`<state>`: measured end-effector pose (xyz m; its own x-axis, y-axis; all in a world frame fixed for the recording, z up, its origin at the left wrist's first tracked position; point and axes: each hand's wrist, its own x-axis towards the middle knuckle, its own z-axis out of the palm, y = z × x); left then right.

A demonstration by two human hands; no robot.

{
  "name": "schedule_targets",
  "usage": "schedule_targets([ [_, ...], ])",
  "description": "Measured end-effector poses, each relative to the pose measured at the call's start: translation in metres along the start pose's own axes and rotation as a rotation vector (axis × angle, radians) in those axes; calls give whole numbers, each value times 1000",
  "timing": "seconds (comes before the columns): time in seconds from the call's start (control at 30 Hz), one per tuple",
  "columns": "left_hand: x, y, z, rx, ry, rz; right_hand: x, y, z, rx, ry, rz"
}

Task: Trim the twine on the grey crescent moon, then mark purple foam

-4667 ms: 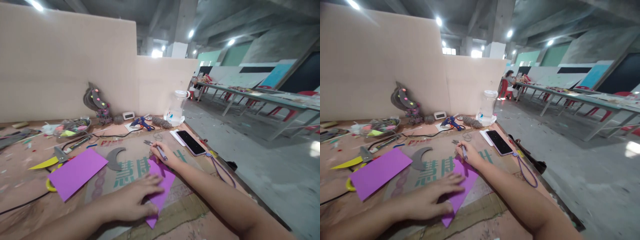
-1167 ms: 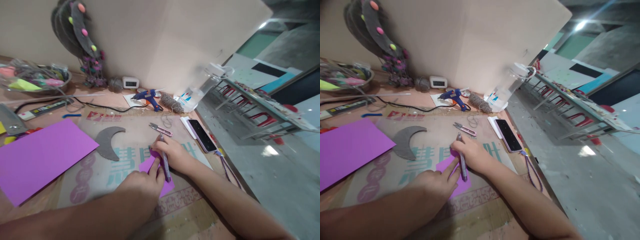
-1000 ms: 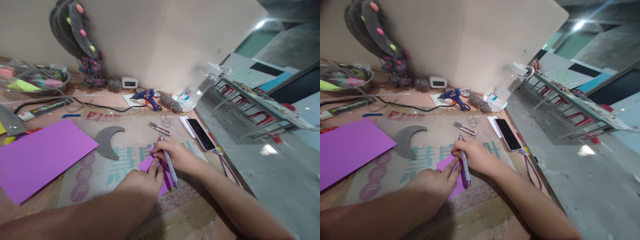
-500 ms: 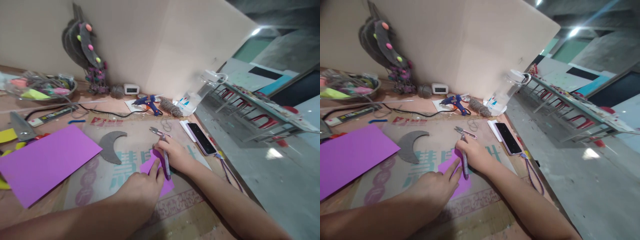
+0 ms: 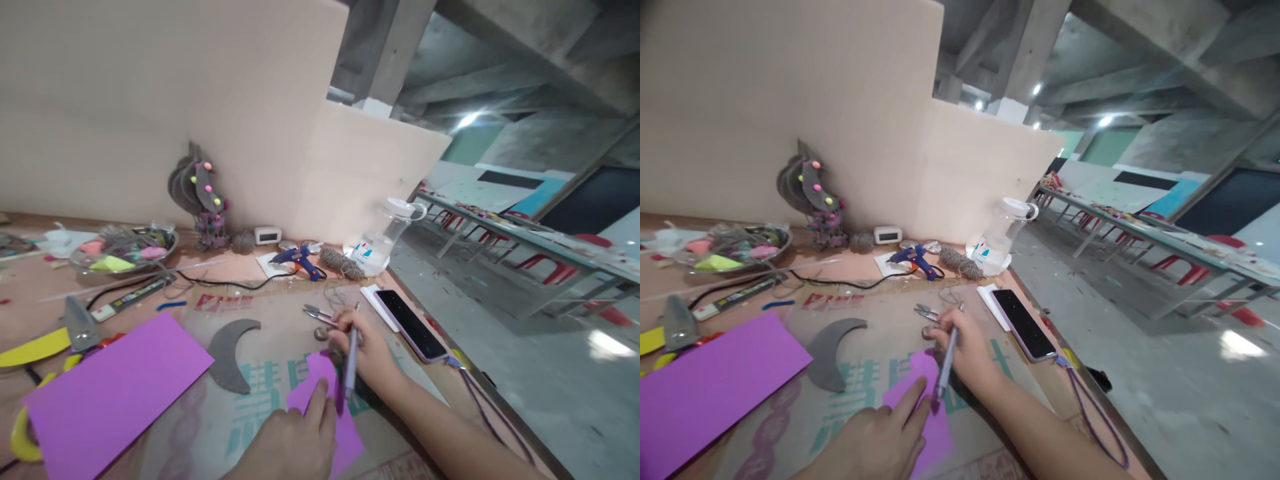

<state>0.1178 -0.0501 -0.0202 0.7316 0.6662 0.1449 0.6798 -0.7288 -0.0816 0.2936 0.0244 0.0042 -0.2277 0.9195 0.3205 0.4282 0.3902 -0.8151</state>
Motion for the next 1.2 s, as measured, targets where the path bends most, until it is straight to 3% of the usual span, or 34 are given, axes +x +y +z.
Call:
schedule_targets([
  [0.03, 1, 1, 2, 10, 6, -23, -2, -2, 0, 179, -40, 69],
  [0.13, 3, 4, 6, -4, 37, -68, -8, -8, 5, 702, -352, 321],
  [0.2, 3, 5, 8, -28, 47, -85, -10, -9, 9, 803, -339, 362],
  [0.27, 2, 4, 10, -42, 45, -90, -12, -10, 11, 794, -267, 309],
  [0.4, 2, 3, 13, -49, 34, -79, -13, -11, 11, 701, -302, 235],
  [0.53, 1, 4, 15, -47, 50, -81, -12, -10, 9, 596, -228, 237],
  [0.7, -1, 6, 17, -13, 66, -71, -11, -10, 6, 237, 51, 249],
  [0.83, -2, 5, 11, -25, 26, -44, -7, -4, 12, 207, 20, 312],
  [1.0, 3, -10, -16, -218, -55, 34, -6, -8, 11, 232, 10, 332],
  [1.1, 6, -23, -31, -462, -3, -45, -13, -24, 1, 211, 28, 317],
  [1.2, 7, -31, -34, -686, 119, -158, -22, -38, -3, 196, -80, 253],
])
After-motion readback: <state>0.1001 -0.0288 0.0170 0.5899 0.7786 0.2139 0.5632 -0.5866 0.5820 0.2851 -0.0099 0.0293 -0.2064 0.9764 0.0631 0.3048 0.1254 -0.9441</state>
